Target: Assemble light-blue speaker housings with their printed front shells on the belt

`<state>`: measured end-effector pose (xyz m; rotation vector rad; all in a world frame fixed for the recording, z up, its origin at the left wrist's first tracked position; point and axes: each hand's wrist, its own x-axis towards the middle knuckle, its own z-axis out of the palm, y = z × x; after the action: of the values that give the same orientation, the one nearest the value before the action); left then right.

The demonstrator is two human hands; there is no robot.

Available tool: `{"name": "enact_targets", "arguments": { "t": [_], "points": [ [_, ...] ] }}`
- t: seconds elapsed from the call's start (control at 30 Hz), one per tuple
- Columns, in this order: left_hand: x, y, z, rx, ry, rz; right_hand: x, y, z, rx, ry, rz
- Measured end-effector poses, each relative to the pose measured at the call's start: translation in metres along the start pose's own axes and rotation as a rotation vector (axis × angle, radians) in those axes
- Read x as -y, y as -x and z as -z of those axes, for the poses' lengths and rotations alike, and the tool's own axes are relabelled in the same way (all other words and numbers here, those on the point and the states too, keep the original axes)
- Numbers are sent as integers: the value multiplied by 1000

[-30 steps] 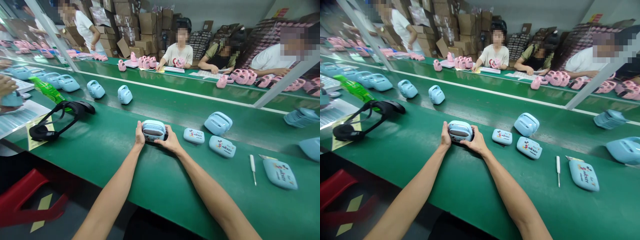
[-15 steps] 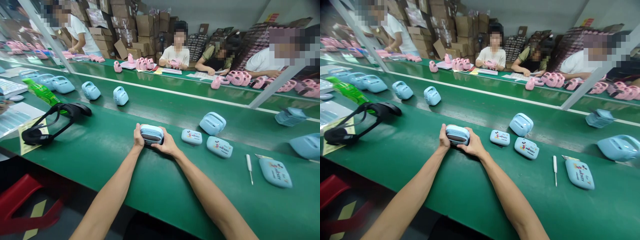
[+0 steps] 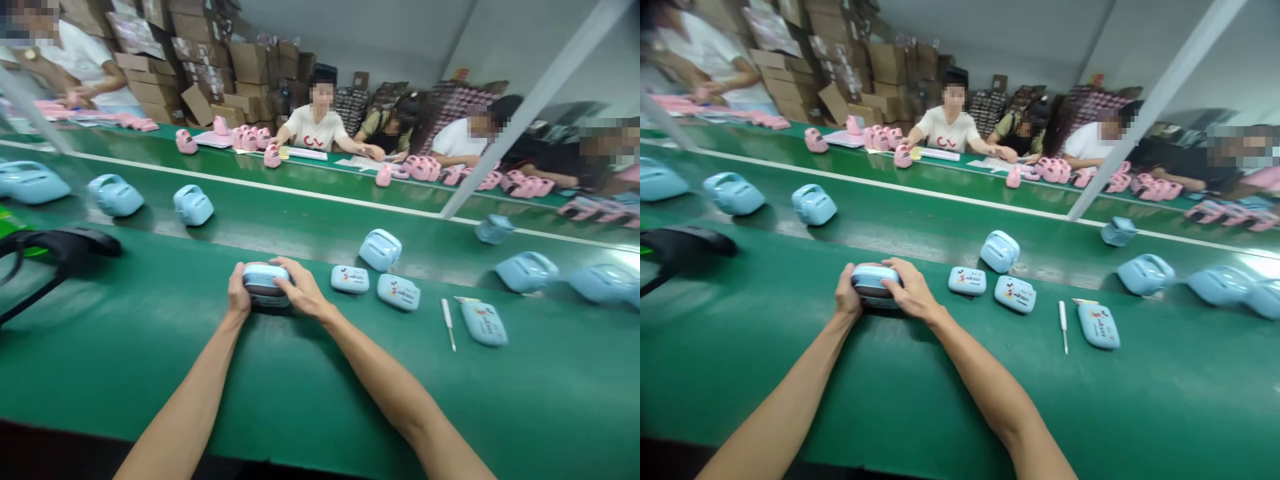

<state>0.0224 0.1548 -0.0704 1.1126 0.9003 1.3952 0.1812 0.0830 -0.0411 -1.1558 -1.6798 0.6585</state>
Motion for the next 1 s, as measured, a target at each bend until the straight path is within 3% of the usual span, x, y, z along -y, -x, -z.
{"name": "enact_targets", "arguments": {
  "t": [0.1, 0.2, 0.27, 0.4, 0.6, 0.73, 1.0],
  "points": [
    [-2, -7, 2, -26, 134, 1, 2, -32, 10, 17, -50, -186],
    [-2, -12, 5, -79, 245, 11, -3, -72, 32, -129, 61, -464],
    [-2, -11, 6, -72, 235, 11, -9, -95, 52, -212, 145, -527],
    [0, -8, 6, -14, 97, -9, -23, -120, 89, -262, 284, -554],
    [2, -6, 5, -9, 16, -22, -40, -120, 118, -176, 514, -604],
    [3, -7, 5, -10, -10, -27, -40, -113, 140, -78, 626, -560],
    [3, -9, 2, -2, -50, -32, -24, -70, 219, -26, 861, -517]
  ]
}}
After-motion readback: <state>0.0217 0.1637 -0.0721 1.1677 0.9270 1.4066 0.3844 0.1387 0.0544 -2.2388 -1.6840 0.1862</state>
